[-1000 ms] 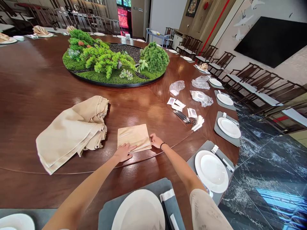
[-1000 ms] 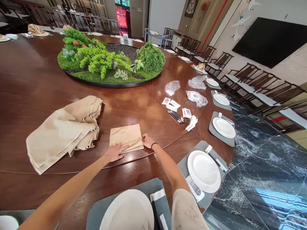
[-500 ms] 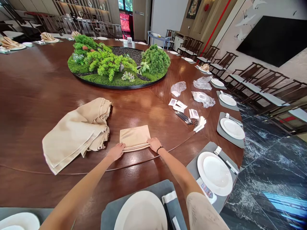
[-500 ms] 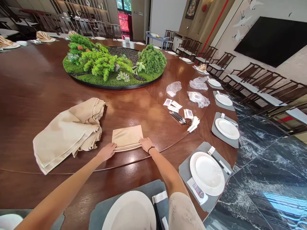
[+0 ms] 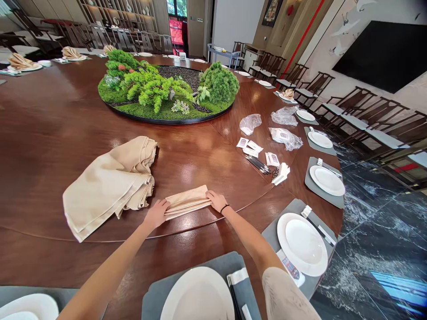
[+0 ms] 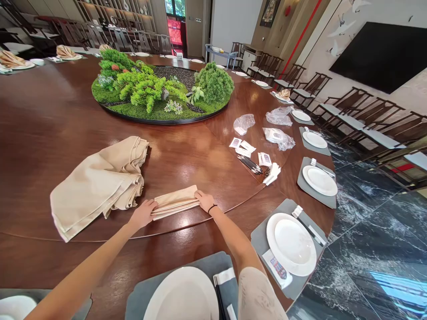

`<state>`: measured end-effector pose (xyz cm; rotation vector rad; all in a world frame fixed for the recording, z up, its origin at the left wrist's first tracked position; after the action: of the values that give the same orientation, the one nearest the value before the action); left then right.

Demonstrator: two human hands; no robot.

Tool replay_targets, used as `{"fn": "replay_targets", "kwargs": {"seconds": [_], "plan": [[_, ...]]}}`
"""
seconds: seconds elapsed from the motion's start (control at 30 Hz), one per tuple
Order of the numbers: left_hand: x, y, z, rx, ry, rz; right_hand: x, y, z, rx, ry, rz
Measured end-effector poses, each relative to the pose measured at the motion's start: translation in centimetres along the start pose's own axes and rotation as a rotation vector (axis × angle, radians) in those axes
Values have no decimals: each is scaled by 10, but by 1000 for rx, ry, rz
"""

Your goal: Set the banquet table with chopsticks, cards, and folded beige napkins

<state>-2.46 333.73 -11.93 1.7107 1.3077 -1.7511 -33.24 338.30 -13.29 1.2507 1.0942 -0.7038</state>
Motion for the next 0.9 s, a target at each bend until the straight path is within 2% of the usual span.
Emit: {"fn": "replay_targets", "kwargs": {"seconds": [0.07,0.13,0.4,0.47,0.53,0.67,0.77,0.9], "plan": [[-1,-13,5,24,-39,219,1,2,7,12,22,-87],[4,-26,8,15,-33,329,4,3,12,43,15,-109],[28,-59,16,66,0,307,9,12,23,201,7,-130],[31,-62,19,52,33,305,7,22,22,163,-9,-202],[30,-65,22,44,37,315,8,35,20,53,-38,-264],[21,-69,26,86,-42,340,12,47,20,-198,-10,-292],[14,-60,27,96,33,326,4,35,28,-204,51,-243],[-6,-39,19,116,143,310,-32,16,36,-170,59,41]]}}
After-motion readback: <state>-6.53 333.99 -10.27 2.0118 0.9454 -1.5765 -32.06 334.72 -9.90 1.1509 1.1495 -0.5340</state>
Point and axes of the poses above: each hand's wrist, its own z-axis towards the middle knuckle, its own x-axis out of the palm, y = z × x, the point moved 4 cm from there along z, towards the middle knuckle, and after that the axes turned 4 degrees about -z, right-handed, at the moved point
